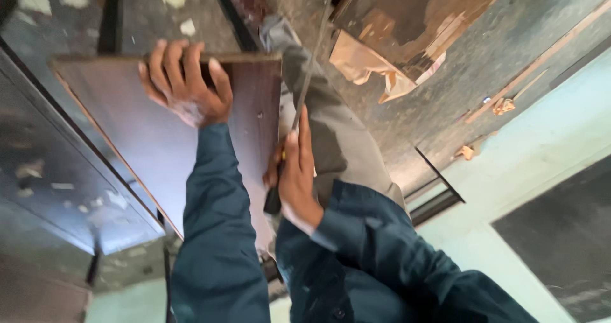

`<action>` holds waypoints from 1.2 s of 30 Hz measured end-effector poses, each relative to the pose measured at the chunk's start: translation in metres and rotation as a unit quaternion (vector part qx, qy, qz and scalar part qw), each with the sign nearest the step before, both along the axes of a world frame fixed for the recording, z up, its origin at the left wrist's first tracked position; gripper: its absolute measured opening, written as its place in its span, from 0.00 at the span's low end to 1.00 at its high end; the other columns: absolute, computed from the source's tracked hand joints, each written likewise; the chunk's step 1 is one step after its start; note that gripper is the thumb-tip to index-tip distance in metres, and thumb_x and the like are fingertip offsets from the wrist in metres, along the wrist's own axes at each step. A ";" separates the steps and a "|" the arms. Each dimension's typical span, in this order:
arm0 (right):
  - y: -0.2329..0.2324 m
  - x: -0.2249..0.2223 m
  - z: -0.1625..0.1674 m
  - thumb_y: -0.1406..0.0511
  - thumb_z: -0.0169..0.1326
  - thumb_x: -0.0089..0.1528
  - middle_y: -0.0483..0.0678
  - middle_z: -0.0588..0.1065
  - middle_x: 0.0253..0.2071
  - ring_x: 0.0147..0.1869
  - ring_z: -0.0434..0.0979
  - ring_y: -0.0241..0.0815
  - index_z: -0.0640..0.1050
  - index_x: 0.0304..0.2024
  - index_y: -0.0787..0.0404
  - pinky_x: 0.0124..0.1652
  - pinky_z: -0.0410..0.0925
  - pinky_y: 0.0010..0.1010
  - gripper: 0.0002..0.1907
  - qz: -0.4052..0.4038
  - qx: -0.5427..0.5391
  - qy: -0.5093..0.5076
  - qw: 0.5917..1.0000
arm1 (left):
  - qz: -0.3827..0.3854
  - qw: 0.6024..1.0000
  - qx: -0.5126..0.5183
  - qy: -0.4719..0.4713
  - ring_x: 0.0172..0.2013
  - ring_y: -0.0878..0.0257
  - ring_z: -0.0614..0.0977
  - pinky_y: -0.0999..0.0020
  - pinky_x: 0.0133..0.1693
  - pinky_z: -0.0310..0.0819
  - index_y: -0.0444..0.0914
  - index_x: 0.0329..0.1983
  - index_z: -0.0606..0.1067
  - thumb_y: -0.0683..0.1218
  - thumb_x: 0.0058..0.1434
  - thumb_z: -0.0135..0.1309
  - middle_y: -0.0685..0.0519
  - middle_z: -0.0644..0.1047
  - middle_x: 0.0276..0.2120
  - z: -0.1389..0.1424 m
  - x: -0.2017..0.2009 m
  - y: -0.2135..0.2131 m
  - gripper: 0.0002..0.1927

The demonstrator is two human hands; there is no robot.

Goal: The person holds a wooden furniture panel between their legs and files its edge with a hand file using long strokes. They reposition and turn the panel to file different edges, bracing it against their body while working.

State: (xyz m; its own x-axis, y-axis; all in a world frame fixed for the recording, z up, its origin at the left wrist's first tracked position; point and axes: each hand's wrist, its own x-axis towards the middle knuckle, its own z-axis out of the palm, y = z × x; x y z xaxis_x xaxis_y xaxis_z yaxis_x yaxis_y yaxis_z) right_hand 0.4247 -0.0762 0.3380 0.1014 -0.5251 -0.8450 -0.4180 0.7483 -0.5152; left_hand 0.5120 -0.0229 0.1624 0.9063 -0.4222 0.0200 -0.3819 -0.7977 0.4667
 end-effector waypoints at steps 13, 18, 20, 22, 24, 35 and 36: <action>-0.049 0.015 -0.050 0.56 0.41 0.72 0.41 0.62 0.25 0.18 0.62 0.30 0.51 0.79 0.43 0.18 0.62 0.25 0.33 -0.035 0.124 0.023 0.991 | -0.030 0.999 0.012 0.020 0.63 0.50 0.72 0.43 0.69 0.50 0.43 0.48 0.81 0.54 0.75 0.45 0.52 0.78 0.53 0.006 0.007 0.002 0.17; -0.026 0.010 -0.013 0.54 0.40 0.74 0.41 0.61 0.25 0.18 0.61 0.31 0.48 0.80 0.43 0.19 0.62 0.25 0.33 0.037 0.098 -0.015 0.994 | -0.013 1.000 0.001 0.014 0.63 0.50 0.72 0.43 0.69 0.50 0.43 0.47 0.82 0.55 0.74 0.46 0.52 0.78 0.52 -0.002 -0.001 0.000 0.17; -0.016 0.014 -0.013 0.54 0.39 0.75 0.41 0.62 0.25 0.19 0.61 0.31 0.47 0.80 0.43 0.20 0.62 0.25 0.33 0.070 0.105 -0.029 0.992 | -0.012 0.999 0.007 0.035 0.64 0.50 0.72 0.43 0.70 0.50 0.42 0.48 0.81 0.54 0.74 0.46 0.51 0.78 0.53 -0.003 -0.004 0.002 0.17; -0.012 0.020 -0.018 0.54 0.38 0.75 0.42 0.63 0.24 0.19 0.62 0.31 0.47 0.81 0.44 0.20 0.62 0.25 0.32 0.130 0.050 -0.043 0.989 | -0.014 1.000 0.005 0.012 0.63 0.51 0.73 0.44 0.69 0.51 0.43 0.46 0.81 0.54 0.73 0.46 0.52 0.78 0.52 -0.003 -0.005 0.002 0.16; -0.015 0.024 -0.019 0.56 0.40 0.74 0.41 0.62 0.26 0.20 0.60 0.30 0.47 0.81 0.43 0.20 0.61 0.24 0.34 0.033 0.142 -0.067 0.987 | -0.001 1.000 0.012 0.004 0.63 0.51 0.73 0.44 0.69 0.51 0.43 0.45 0.82 0.54 0.74 0.46 0.52 0.78 0.52 -0.002 -0.005 0.002 0.16; -0.014 -0.014 0.009 0.56 0.38 0.74 0.42 0.62 0.23 0.17 0.61 0.30 0.49 0.80 0.51 0.19 0.63 0.24 0.33 0.079 0.063 0.030 0.994 | -0.004 1.000 0.001 0.013 0.62 0.51 0.73 0.44 0.68 0.50 0.43 0.46 0.82 0.56 0.74 0.44 0.52 0.79 0.51 -0.002 -0.010 -0.002 0.19; -0.013 -0.015 0.004 0.56 0.37 0.75 0.42 0.62 0.22 0.17 0.61 0.30 0.49 0.80 0.51 0.18 0.63 0.24 0.33 0.080 0.059 0.024 0.995 | -0.005 1.000 -0.005 0.006 0.62 0.51 0.73 0.44 0.69 0.50 0.43 0.46 0.81 0.56 0.75 0.43 0.52 0.79 0.52 -0.002 -0.010 -0.002 0.19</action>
State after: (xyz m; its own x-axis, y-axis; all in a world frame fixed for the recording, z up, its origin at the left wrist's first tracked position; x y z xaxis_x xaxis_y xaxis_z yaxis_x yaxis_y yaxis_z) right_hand 0.4093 -0.0888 0.3424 0.1340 -0.4017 -0.9059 -0.5587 0.7244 -0.4038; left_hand 0.5018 -0.0250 0.1599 0.9021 -0.4313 0.0141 -0.3846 -0.7887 0.4796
